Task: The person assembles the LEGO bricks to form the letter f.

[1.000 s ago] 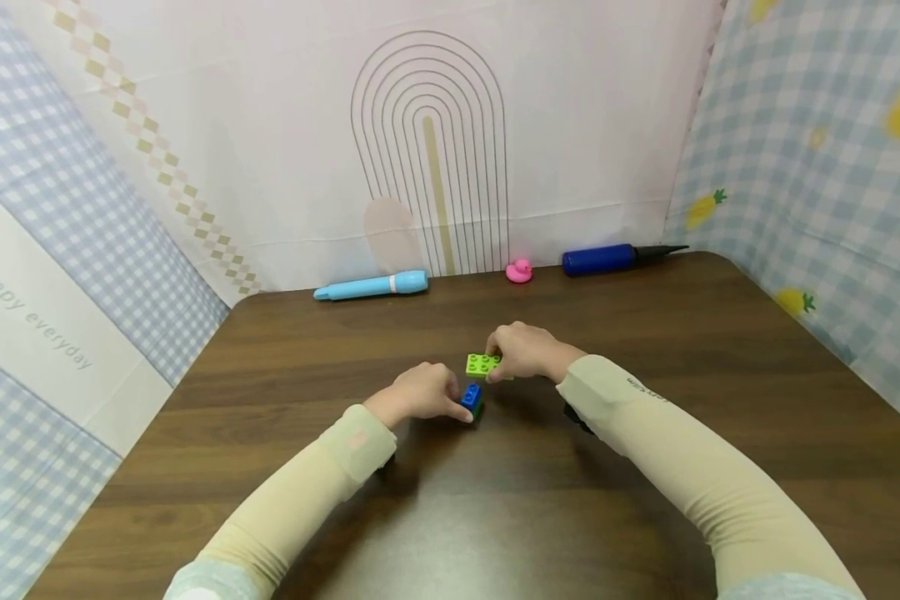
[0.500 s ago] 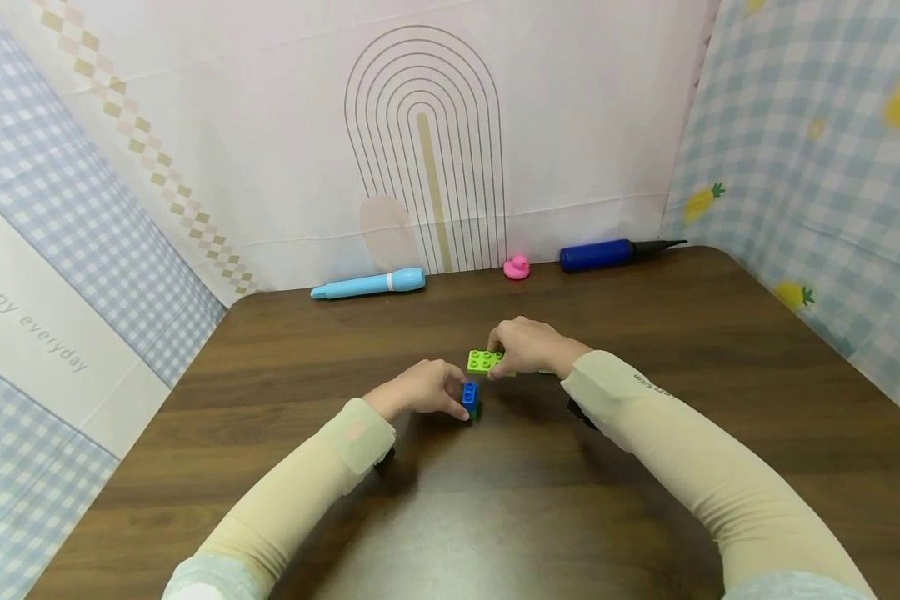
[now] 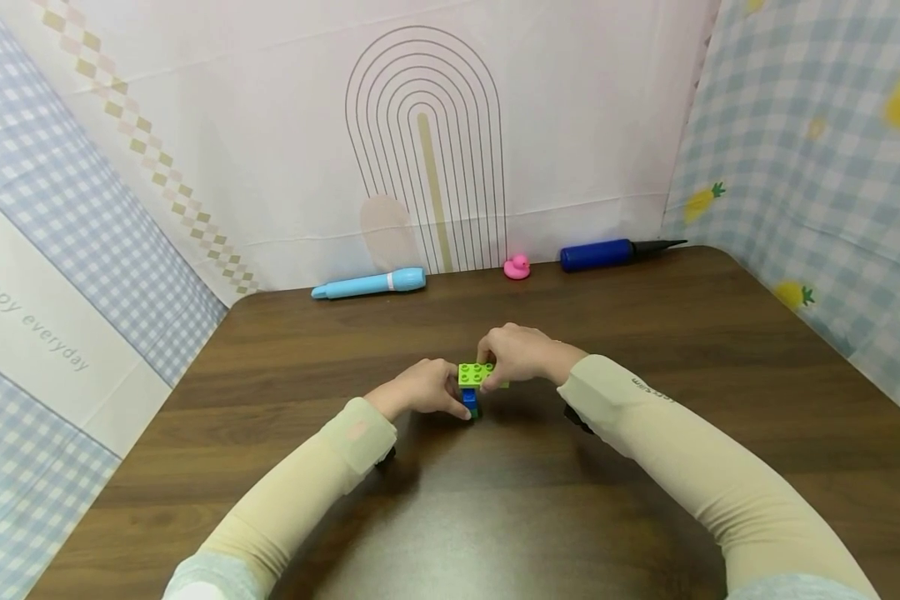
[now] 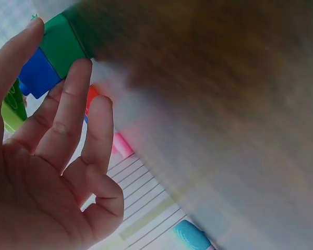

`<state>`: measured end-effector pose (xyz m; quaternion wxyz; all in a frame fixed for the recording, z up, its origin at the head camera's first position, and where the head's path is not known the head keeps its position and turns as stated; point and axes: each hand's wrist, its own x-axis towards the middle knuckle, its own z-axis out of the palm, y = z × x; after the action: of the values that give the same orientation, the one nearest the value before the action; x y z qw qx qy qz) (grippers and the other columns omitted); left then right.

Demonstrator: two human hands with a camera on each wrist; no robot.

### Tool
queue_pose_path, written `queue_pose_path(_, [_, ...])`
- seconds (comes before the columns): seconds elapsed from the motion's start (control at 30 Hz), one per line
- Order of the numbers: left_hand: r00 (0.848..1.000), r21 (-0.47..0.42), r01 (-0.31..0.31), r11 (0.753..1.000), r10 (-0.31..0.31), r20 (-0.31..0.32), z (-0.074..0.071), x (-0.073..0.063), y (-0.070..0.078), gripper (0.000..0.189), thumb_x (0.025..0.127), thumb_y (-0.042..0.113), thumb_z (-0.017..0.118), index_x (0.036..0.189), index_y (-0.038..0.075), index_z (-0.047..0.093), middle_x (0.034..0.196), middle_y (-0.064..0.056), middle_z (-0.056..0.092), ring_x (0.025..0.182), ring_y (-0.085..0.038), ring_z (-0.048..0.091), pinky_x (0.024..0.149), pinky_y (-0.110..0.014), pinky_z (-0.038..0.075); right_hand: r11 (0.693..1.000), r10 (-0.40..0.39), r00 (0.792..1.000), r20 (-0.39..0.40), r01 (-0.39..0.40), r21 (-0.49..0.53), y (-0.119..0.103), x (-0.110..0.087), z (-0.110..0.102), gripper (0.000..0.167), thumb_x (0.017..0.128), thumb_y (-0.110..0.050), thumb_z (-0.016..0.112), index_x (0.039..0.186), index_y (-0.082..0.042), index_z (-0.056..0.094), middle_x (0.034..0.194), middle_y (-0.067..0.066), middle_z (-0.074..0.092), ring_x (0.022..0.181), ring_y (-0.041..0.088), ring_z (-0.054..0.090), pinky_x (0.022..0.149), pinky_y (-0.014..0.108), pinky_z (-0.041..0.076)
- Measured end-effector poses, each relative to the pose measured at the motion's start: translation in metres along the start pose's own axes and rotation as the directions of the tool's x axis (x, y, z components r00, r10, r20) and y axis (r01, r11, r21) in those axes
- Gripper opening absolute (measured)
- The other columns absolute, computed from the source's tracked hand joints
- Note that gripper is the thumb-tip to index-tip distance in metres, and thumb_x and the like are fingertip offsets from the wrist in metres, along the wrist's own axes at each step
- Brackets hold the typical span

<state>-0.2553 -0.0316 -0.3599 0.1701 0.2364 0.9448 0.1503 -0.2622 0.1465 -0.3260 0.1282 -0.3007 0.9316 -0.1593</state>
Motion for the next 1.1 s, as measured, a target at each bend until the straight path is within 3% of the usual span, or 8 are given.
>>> queue_pose_path(0.63, [0.998, -0.061, -0.061, 0.996, 0.061, -0.004, 0.002, 0.002, -0.008, 0.042, 0.062, 0.038, 0.077, 0.09, 0.014, 0.058, 0.073, 0.006, 0.056, 0.063, -0.011, 0.049, 0.057, -0.023, 0.041, 0.998, -0.056, 0.998, 0.016, 0.056, -0.021, -0.013, 0.002, 0.008, 0.025, 0.068, -0.032, 0.073, 0.084, -0.016, 0.064, 0.076, -0.007, 0.057, 0.063, 0.009, 0.049, 0.055, 0.025, 0.042])
queue_pose_path(1.1, [0.993, 0.0, -0.109, 0.994, 0.109, -0.047, -0.001, -0.001, -0.003, 0.034, 0.066, 0.037, 0.075, 0.086, 0.015, 0.058, 0.069, 0.006, 0.054, 0.058, -0.009, 0.046, 0.052, -0.022, 0.038, 0.999, -0.048, 0.999, 0.025, 0.048, -0.017, -0.011, 0.007, 0.013, 0.024, 0.067, -0.03, 0.074, 0.083, -0.015, 0.065, 0.075, -0.007, 0.057, 0.065, 0.011, 0.049, 0.055, 0.027, 0.041])
